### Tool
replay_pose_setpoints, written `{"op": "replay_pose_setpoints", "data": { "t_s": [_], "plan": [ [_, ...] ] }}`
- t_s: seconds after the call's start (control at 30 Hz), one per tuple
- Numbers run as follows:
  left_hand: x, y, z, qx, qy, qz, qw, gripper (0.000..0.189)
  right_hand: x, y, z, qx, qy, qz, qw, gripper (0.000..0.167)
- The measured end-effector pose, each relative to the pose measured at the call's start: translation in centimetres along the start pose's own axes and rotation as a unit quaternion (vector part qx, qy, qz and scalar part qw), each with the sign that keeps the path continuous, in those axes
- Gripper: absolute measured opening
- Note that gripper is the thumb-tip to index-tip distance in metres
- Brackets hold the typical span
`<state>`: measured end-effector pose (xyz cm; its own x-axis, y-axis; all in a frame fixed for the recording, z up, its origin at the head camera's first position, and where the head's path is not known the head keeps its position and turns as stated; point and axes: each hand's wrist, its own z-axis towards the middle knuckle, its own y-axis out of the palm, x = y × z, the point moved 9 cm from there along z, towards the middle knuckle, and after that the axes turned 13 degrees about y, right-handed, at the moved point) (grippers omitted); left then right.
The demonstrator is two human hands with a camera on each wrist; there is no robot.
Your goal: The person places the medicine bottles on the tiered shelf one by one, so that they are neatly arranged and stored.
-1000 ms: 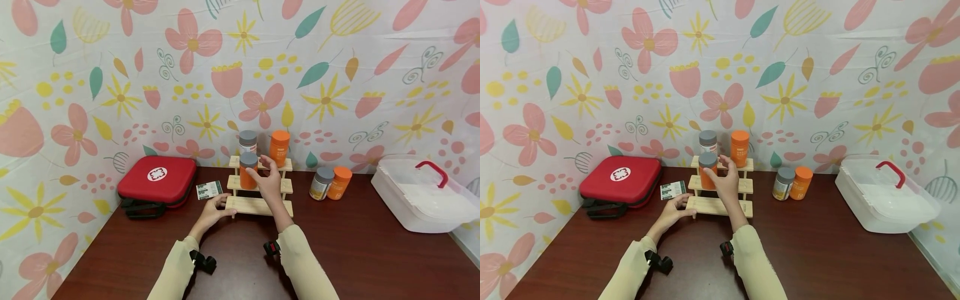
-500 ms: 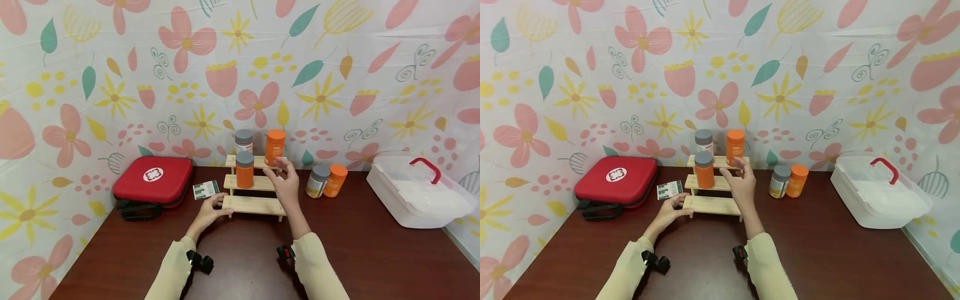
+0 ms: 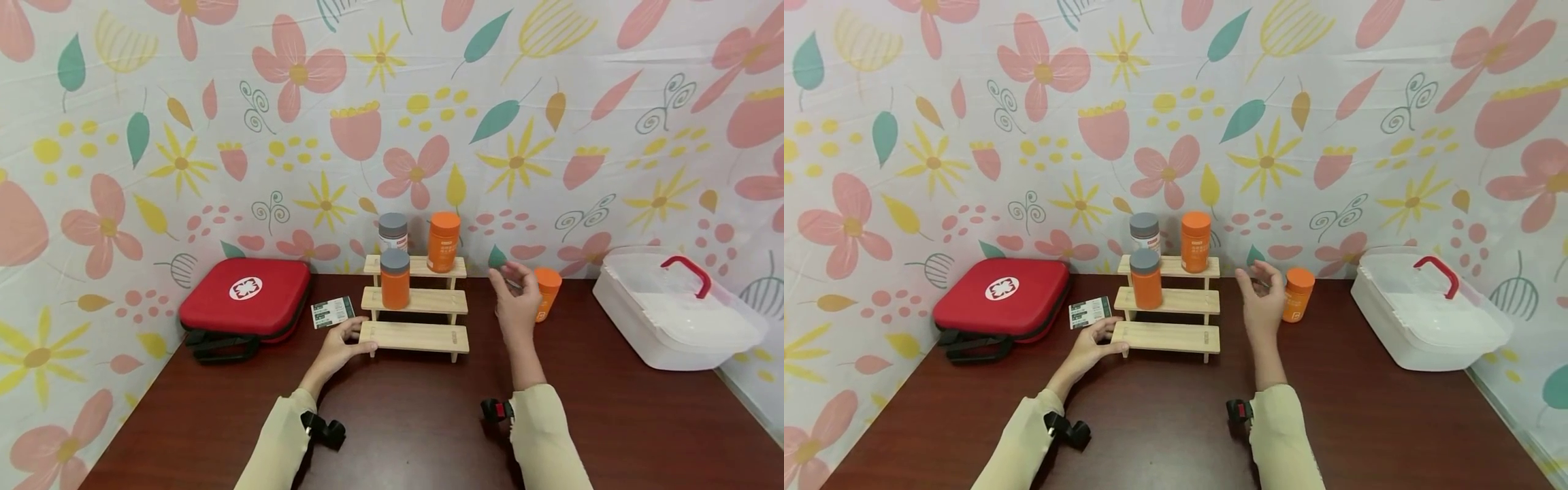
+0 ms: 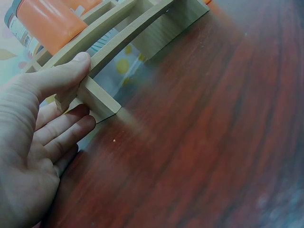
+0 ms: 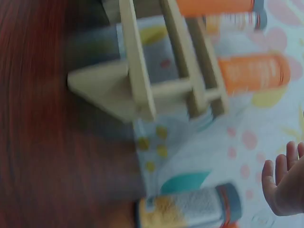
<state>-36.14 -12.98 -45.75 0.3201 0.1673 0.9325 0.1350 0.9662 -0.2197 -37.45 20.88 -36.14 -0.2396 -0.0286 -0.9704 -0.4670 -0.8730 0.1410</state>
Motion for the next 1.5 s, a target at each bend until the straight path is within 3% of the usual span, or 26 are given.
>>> {"op": "replay_pose_setpoints", "data": {
  "t_s": [0.17, 0.37, 0.63, 1.0, 1.5],
  "plan": [
    [-0.1, -0.1, -0.2, 0.0, -0.003, 0.001, 1.0, 0.059, 2.4, -3.1, 1.0, 0.078, 0.026, -0.011, 0.9966, 0.041],
    [0.1, -0.2, -0.2, 0.0, -0.001, 0.004, 1.0, 0.059, 4.4, -5.0, 1.4, 0.125, 0.062, -0.005, 0.9902, 0.056],
    [0.2, -0.2, 0.0, -0.003, 0.002, 0.004, 1.0, 0.06, 5.2, -5.3, 1.8, 0.124, 0.083, -0.026, 0.9885, 0.06],
    [0.1, 0.0, -0.1, -0.003, -0.001, -0.002, 1.0, 0.06, 5.0, -4.6, 2.2, 0.135, 0.043, -0.126, 0.9819, 0.055],
    [0.5, -0.1, 0.0, -0.003, 0.003, 0.0, 1.0, 0.06, 6.0, -4.5, 2.4, 0.138, 0.089, -0.168, 0.9721, 0.056]
  ]
}}
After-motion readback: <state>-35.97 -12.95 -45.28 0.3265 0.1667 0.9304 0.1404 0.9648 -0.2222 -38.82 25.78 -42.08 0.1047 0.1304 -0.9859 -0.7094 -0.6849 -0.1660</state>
